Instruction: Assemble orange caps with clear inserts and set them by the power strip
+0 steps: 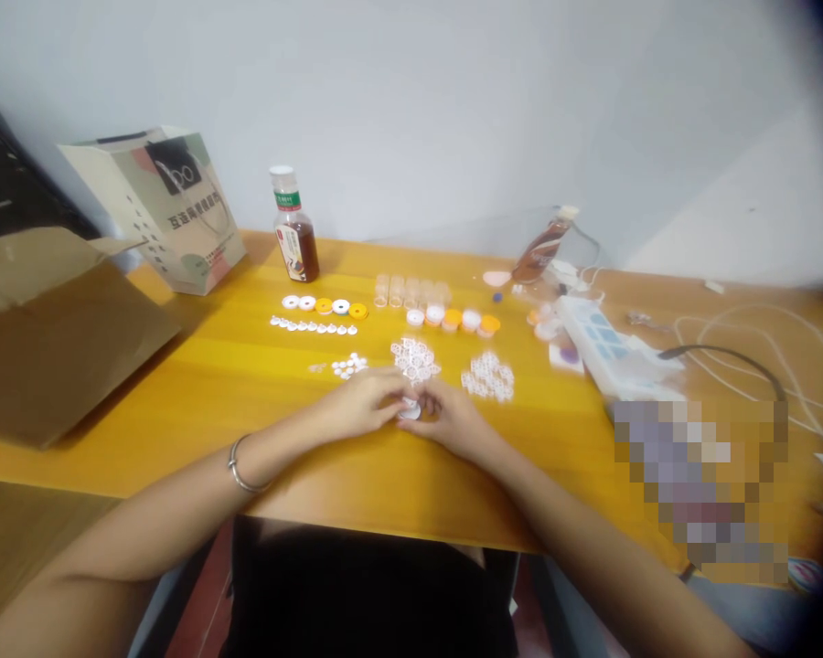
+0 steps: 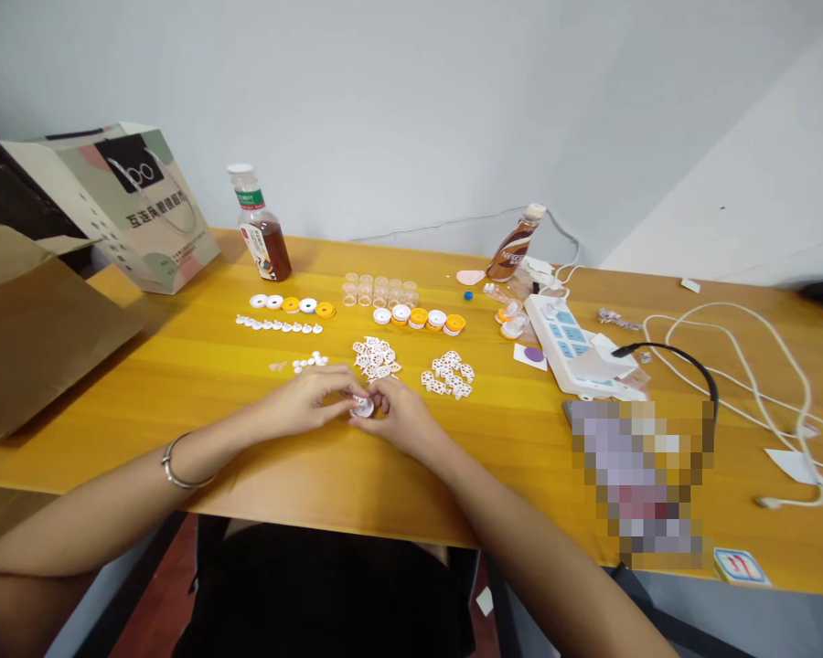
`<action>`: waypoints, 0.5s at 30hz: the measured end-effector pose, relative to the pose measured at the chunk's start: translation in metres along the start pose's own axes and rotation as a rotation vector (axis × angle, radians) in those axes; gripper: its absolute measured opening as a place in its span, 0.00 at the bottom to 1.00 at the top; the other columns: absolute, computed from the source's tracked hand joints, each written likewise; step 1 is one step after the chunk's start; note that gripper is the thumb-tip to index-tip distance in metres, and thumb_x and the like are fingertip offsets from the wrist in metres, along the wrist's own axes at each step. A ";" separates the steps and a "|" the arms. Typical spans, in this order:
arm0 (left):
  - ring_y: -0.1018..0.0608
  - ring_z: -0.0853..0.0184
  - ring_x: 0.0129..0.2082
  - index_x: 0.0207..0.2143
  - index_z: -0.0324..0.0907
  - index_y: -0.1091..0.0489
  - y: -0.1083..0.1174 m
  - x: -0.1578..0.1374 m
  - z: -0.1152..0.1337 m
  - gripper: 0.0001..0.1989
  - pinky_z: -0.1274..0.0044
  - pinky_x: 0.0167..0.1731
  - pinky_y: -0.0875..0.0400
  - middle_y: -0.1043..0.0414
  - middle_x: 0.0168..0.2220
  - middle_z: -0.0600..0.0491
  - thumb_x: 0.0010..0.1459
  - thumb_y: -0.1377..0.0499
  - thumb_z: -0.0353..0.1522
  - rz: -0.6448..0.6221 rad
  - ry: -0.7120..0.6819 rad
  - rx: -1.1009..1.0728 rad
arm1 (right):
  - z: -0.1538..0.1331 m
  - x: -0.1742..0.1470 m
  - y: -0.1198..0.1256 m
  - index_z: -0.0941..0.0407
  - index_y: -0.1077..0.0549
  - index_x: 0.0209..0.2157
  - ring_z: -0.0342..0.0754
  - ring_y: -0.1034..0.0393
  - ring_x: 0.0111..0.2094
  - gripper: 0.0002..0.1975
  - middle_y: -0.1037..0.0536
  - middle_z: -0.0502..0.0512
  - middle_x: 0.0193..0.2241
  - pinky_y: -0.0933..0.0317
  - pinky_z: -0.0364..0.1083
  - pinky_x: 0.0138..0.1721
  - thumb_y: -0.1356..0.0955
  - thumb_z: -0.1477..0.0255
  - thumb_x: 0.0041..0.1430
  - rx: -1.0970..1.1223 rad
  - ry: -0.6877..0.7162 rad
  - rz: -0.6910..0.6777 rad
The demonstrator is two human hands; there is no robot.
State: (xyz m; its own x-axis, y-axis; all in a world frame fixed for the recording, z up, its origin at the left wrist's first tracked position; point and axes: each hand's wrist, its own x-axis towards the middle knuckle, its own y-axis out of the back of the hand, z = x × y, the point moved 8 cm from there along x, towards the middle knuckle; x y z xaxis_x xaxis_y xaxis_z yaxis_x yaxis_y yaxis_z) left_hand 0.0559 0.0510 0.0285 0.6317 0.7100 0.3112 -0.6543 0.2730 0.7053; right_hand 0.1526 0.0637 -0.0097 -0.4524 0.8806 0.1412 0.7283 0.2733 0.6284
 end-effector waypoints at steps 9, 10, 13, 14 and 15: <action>0.28 0.69 0.32 0.33 0.40 0.31 -0.004 -0.001 0.003 0.06 0.77 0.35 0.35 0.30 0.32 0.52 0.53 0.46 0.26 -0.024 0.016 0.035 | -0.003 -0.001 -0.001 0.56 0.32 0.26 0.40 0.44 0.21 0.10 0.35 0.45 0.19 0.49 0.40 0.23 0.29 0.69 0.42 0.066 -0.024 -0.026; 0.28 0.69 0.32 0.33 0.40 0.31 -0.004 -0.002 0.003 0.06 0.77 0.34 0.35 0.30 0.32 0.52 0.54 0.46 0.26 -0.022 0.017 0.033 | -0.003 -0.001 -0.001 0.56 0.32 0.27 0.40 0.43 0.22 0.10 0.34 0.46 0.20 0.49 0.40 0.23 0.29 0.69 0.43 0.074 -0.021 -0.030; 0.28 0.69 0.32 0.34 0.40 0.31 -0.007 -0.004 0.002 0.06 0.77 0.35 0.35 0.31 0.32 0.52 0.54 0.46 0.25 -0.023 0.007 0.026 | -0.004 -0.001 -0.001 0.56 0.31 0.28 0.40 0.43 0.22 0.10 0.33 0.46 0.20 0.48 0.40 0.23 0.29 0.69 0.43 0.079 -0.008 -0.030; 0.28 0.69 0.33 0.34 0.40 0.31 -0.008 -0.004 0.001 0.07 0.77 0.35 0.35 0.31 0.33 0.52 0.54 0.47 0.25 -0.025 0.002 0.021 | -0.004 -0.001 -0.001 0.56 0.31 0.29 0.40 0.43 0.22 0.10 0.33 0.46 0.20 0.48 0.40 0.23 0.29 0.69 0.43 0.075 -0.005 -0.029; 0.28 0.69 0.33 0.34 0.40 0.31 -0.010 -0.004 0.000 0.07 0.76 0.36 0.35 0.31 0.33 0.52 0.54 0.47 0.25 -0.028 -0.002 0.018 | -0.004 -0.001 -0.001 0.57 0.31 0.28 0.40 0.43 0.21 0.10 0.33 0.46 0.20 0.48 0.40 0.23 0.29 0.69 0.43 0.069 -0.003 -0.031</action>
State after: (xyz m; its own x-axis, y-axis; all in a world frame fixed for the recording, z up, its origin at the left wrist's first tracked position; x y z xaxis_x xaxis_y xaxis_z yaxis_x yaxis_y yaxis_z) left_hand 0.0599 0.0461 0.0201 0.6506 0.7010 0.2921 -0.6284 0.2810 0.7254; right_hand 0.1502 0.0614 -0.0079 -0.4736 0.8725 0.1200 0.7479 0.3265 0.5779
